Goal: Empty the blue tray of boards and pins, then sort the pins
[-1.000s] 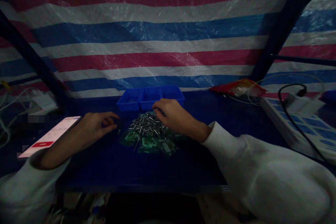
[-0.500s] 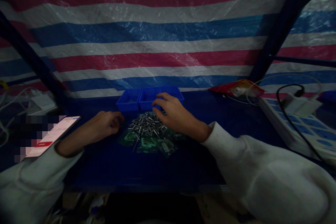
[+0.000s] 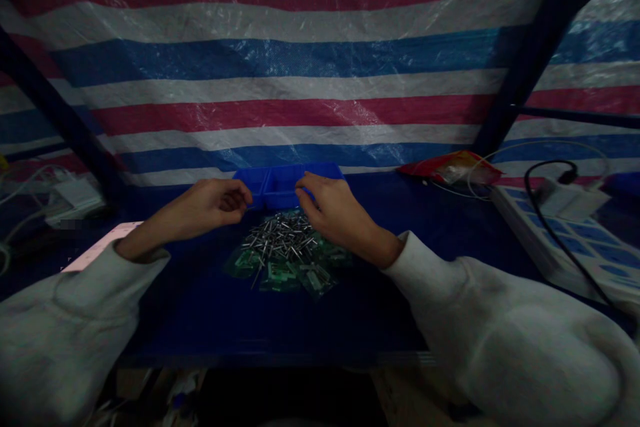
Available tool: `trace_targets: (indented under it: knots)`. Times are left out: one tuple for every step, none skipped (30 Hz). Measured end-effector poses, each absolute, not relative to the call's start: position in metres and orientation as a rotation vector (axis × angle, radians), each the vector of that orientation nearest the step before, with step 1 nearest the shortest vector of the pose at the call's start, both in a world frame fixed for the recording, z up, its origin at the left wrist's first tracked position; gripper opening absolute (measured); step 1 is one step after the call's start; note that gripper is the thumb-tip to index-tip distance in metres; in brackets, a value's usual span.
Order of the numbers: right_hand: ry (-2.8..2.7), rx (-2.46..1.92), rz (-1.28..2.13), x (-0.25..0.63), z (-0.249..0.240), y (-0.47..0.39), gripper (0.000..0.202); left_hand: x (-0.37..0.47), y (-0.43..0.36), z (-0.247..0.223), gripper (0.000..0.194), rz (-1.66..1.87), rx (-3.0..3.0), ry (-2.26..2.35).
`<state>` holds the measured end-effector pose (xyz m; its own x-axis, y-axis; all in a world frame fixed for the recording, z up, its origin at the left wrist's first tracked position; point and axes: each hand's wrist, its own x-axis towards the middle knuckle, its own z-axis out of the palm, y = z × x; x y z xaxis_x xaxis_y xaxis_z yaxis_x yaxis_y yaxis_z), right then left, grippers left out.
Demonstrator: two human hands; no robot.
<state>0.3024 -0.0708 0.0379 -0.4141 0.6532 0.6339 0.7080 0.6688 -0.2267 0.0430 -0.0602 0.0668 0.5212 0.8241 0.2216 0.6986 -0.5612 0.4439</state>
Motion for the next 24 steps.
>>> trace_targets:
  knots:
    - [-2.156,-1.072,-0.097,0.303,0.039,-0.071,0.025,0.052,-0.058,0.068,0.022,0.596,2.495,1.217]
    - [-2.145,-1.094,-0.094,0.304,0.040,-0.070,0.025,0.060,-0.057,0.068,0.022,0.593,2.532,1.168]
    - [-2.134,-1.111,-0.091,0.305,0.040,-0.070,0.025,0.069,-0.055,0.067,0.023,0.568,2.561,1.123]
    - [-2.129,-1.121,-0.092,0.305,0.040,-0.069,0.025,0.077,-0.053,0.065,0.024,0.555,2.583,1.086]
    - [-2.130,-1.126,-0.095,0.306,0.041,-0.068,0.025,0.084,-0.051,0.062,0.023,0.545,2.600,1.058]
    - [-2.134,-1.130,-0.101,0.307,0.041,-0.067,0.025,0.089,-0.048,0.060,0.023,0.532,2.614,1.030]
    - [-2.142,-1.129,-0.106,0.308,0.040,-0.067,0.025,0.093,-0.046,0.057,0.024,0.516,2.617,1.007]
    - [-2.152,-1.122,-0.112,0.309,0.040,-0.066,0.024,0.096,-0.044,0.055,0.025,0.498,2.613,0.987]
    - [-2.163,-1.109,-0.122,0.309,0.040,-0.065,0.024,0.097,-0.043,0.054,0.025,0.483,2.614,0.971]
    - [-2.173,-1.096,-0.135,0.310,0.040,-0.065,0.023,0.098,-0.042,0.053,0.024,0.481,2.620,0.959]
    - [-2.181,-1.087,-0.152,0.310,0.040,-0.064,0.022,0.097,-0.041,0.052,0.023,0.497,2.634,0.948]
    - [-2.190,-1.088,-0.168,0.310,0.039,-0.064,0.021,0.095,-0.041,0.051,0.022,0.532,2.647,0.942]
    - [-2.198,-1.097,-0.182,0.310,0.039,-0.063,0.021,0.092,-0.041,0.051,0.021,0.582,2.650,0.941]
    - [-2.204,-1.113,-0.193,0.310,0.039,-0.063,0.021,0.089,-0.041,0.050,0.022,0.645,2.636,0.946]
    - [-2.212,-1.133,-0.194,0.310,0.038,-0.063,0.022,0.086,-0.040,0.050,0.023,0.712,2.596,0.955]
    - [-2.223,-1.151,-0.187,0.311,0.038,-0.062,0.022,0.083,-0.040,0.049,0.025,0.779,2.536,0.962]
    - [-2.237,-1.165,-0.175,0.311,0.037,-0.062,0.023,0.079,-0.040,0.048,0.026,0.846,2.463,0.965]
    - [-2.254,-1.171,-0.161,0.311,0.037,-0.061,0.023,0.075,-0.040,0.047,0.027,0.911,2.383,0.959]
    - [-2.275,-1.172,-0.147,0.312,0.036,-0.061,0.023,0.072,-0.039,0.046,0.027,0.972,2.302,0.939]
    - [-2.297,-1.168,-0.138,0.312,0.035,-0.060,0.023,0.069,-0.039,0.045,0.026,1.029,2.221,0.914]
    - [-2.318,-1.156,-0.136,0.312,0.035,-0.060,0.023,0.067,-0.040,0.045,0.025,1.081,2.143,0.887]
    - [-2.339,-1.137,-0.142,0.313,0.034,-0.059,0.023,0.065,-0.041,0.045,0.024,1.128,2.064,0.864]
    - [-2.360,-1.115,-0.152,0.313,0.033,-0.059,0.023,0.064,-0.042,0.045,0.024,1.167,1.982,0.843]
    - [-2.378,-1.092,-0.163,0.313,0.033,-0.059,0.023,0.063,-0.043,0.045,0.023,1.196,1.906,0.826]
